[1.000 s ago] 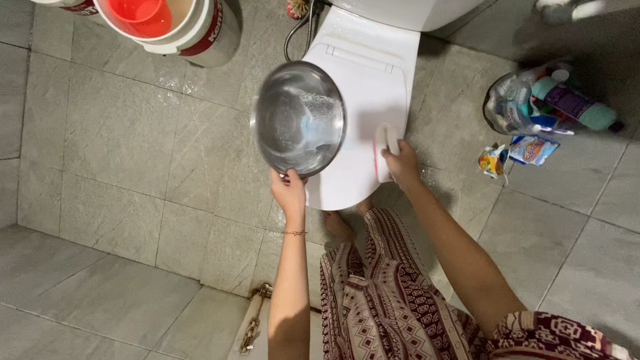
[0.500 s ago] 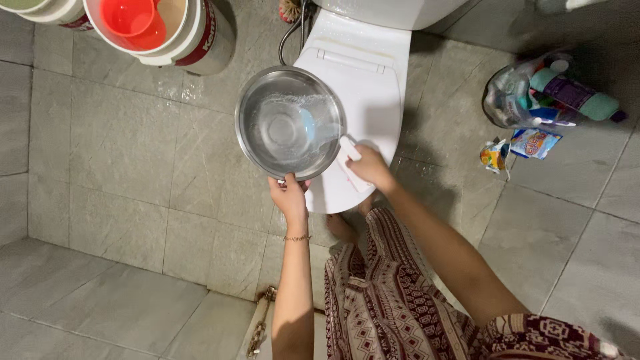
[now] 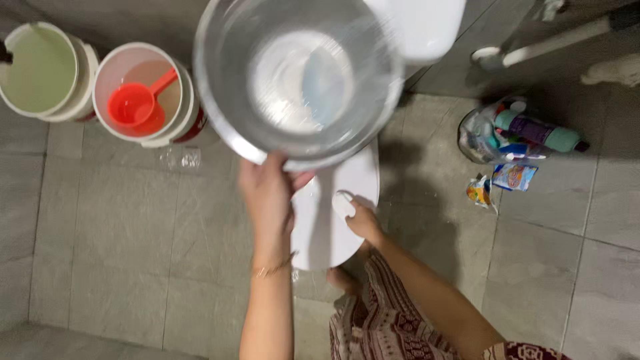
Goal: The person cleans the exterior of a toilet using a brush and a cleaning solution from a bowl, wiping the tank and the lid.
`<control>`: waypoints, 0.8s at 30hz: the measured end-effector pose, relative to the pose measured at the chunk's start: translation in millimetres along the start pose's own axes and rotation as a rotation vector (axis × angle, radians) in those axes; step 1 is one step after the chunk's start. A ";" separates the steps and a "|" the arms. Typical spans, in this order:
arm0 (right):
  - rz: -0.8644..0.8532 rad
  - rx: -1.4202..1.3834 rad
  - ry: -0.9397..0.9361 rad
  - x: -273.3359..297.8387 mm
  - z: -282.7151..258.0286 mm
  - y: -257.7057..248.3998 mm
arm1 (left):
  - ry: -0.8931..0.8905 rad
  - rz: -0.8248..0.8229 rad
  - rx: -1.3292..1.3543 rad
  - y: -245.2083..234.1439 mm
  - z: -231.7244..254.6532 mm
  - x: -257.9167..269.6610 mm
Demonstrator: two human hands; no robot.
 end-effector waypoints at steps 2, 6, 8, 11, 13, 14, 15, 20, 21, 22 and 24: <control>-0.089 -0.113 0.097 7.4 -2.3 2.1 | 0.019 -0.100 0.015 53.6 0.8 -22.1; 0.106 -0.016 -0.157 5.2 -32.9 -39.4 | -0.067 -0.189 0.116 132.7 -20.0 -57.4; -0.022 -0.040 0.000 8.2 -24.2 -40.8 | 0.001 -0.235 0.104 158.6 -24.1 -66.1; -0.022 -0.057 0.018 8.1 -29.1 -62.8 | -0.007 -0.251 0.070 180.1 -37.7 -76.4; 0.017 -0.079 -0.024 6.4 -32.9 -79.4 | -0.030 -0.247 0.067 188.6 -46.3 -81.9; 0.057 -0.097 -0.072 6.3 -37.3 -87.9 | -0.048 -0.240 0.067 191.7 -50.5 -83.8; 0.058 -0.100 -0.069 5.1 -37.6 -93.5 | -0.051 -0.242 0.064 195.0 -52.6 -85.9; -0.021 -0.069 0.017 -3.9 -25.6 -98.8 | -0.074 -0.197 0.075 195.6 -61.4 -97.4; -0.025 -0.067 0.017 -6.0 -23.3 -97.6 | -0.076 -0.192 0.076 195.6 -63.0 -99.7; -0.003 -0.089 -0.023 -6.6 -24.5 -97.8 | -0.074 -0.179 0.063 194.4 -64.3 -101.7; 0.016 -0.101 -0.069 -12.5 -24.7 -98.5 | -0.067 -0.161 0.059 195.1 -64.8 -107.2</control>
Point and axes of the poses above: each hand's wrist, its own x-axis away from the middle knuckle, its own y-axis out of the palm, z = x × y, the point moved 9 cm from there along -x, towards the middle knuckle, and after that the axes turned 4 degrees about -x, right-handed, at the moved point
